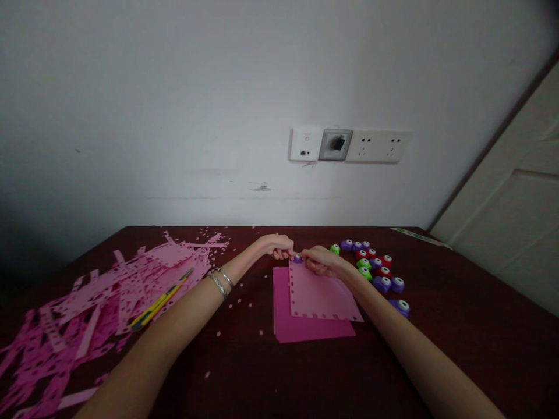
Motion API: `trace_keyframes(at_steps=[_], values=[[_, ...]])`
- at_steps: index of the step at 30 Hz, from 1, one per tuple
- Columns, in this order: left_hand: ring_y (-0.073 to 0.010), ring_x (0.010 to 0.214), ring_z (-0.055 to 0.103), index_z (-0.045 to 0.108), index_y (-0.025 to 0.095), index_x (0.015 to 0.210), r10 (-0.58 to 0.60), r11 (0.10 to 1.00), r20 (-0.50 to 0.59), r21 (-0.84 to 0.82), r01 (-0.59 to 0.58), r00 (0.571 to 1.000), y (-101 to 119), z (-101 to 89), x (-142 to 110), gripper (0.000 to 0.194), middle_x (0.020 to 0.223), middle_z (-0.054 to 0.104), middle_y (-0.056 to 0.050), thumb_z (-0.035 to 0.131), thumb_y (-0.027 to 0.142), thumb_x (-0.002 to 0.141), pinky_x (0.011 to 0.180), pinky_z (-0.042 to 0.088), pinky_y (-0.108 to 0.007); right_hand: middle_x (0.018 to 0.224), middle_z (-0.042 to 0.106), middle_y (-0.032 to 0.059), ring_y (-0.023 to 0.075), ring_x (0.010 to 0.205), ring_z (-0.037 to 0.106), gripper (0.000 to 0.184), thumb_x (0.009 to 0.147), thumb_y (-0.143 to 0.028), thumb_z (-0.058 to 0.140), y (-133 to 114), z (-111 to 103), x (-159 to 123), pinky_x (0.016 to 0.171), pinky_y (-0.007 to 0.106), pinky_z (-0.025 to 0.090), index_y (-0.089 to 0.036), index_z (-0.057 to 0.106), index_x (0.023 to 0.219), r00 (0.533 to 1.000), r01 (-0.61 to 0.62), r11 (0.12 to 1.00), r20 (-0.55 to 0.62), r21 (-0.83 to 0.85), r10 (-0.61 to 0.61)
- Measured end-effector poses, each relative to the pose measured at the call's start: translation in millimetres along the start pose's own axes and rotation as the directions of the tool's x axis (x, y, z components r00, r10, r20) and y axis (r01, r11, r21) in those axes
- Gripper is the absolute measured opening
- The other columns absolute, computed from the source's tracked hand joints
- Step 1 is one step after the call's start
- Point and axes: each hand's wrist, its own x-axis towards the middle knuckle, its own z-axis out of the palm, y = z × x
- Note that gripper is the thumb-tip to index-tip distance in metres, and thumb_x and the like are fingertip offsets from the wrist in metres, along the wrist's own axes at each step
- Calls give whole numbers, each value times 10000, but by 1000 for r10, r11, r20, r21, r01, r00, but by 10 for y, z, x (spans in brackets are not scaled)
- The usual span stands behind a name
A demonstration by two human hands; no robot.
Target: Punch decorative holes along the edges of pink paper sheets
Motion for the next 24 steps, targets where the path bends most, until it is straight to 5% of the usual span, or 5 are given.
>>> trace_keyframes(at_steps=[8, 16, 18, 21, 24], values=[[-81, 356, 233, 547, 187, 544, 60, 994, 10, 90, -61, 998, 9, -43, 60, 131, 375, 253, 52, 582, 261, 645, 356, 258, -217, 303, 256, -82, 17, 259, 157, 388, 790, -227, 407, 4, 15, 4, 300, 169, 77, -178, 338, 411, 1000, 20, 1000, -2, 9, -20], [-63, 354, 262, 555, 144, 523, 124, 980, -221, 181, -84, 967, 78, 123, -238, 223, 380, 321, 48, 571, 294, 688, 393, 294, -229, 330, 294, -87, 17, 266, 186, 354, 789, -335, 462, 35, 19, -23, 310, 171, 103, -180, 377, 483, 996, 59, 998, -61, -35, -61], [-81, 399, 362, 589, 133, 571, 212, 949, -349, 298, -106, 913, 98, 221, -390, 233, 430, 410, 25, 543, 313, 712, 445, 343, -235, 344, 324, -79, 25, 270, 216, 362, 793, -395, 461, 7, -8, -49, 309, 177, 130, -178, 408, 507, 989, 100, 990, -95, -102, -110], [-164, 624, 546, 643, 139, 746, 390, 843, -514, 533, -72, 764, 97, 481, -636, 276, 642, 590, -48, 447, 330, 779, 598, 426, -284, 391, 402, -55, 45, 304, 307, 352, 759, -438, 513, -55, -91, -91, 317, 184, 197, -170, 461, 538, 941, 189, 935, -216, -301, -260], [-292, 948, 538, 593, 106, 1039, 542, 662, -467, 749, -12, 699, 37, 857, -846, 418, 998, 604, -166, 385, 401, 826, 759, 432, -392, 503, 519, -25, 73, 410, 430, 243, 701, -382, 601, -86, -163, -117, 379, 188, 303, -154, 549, 636, 845, 281, 828, -284, -485, -454]])
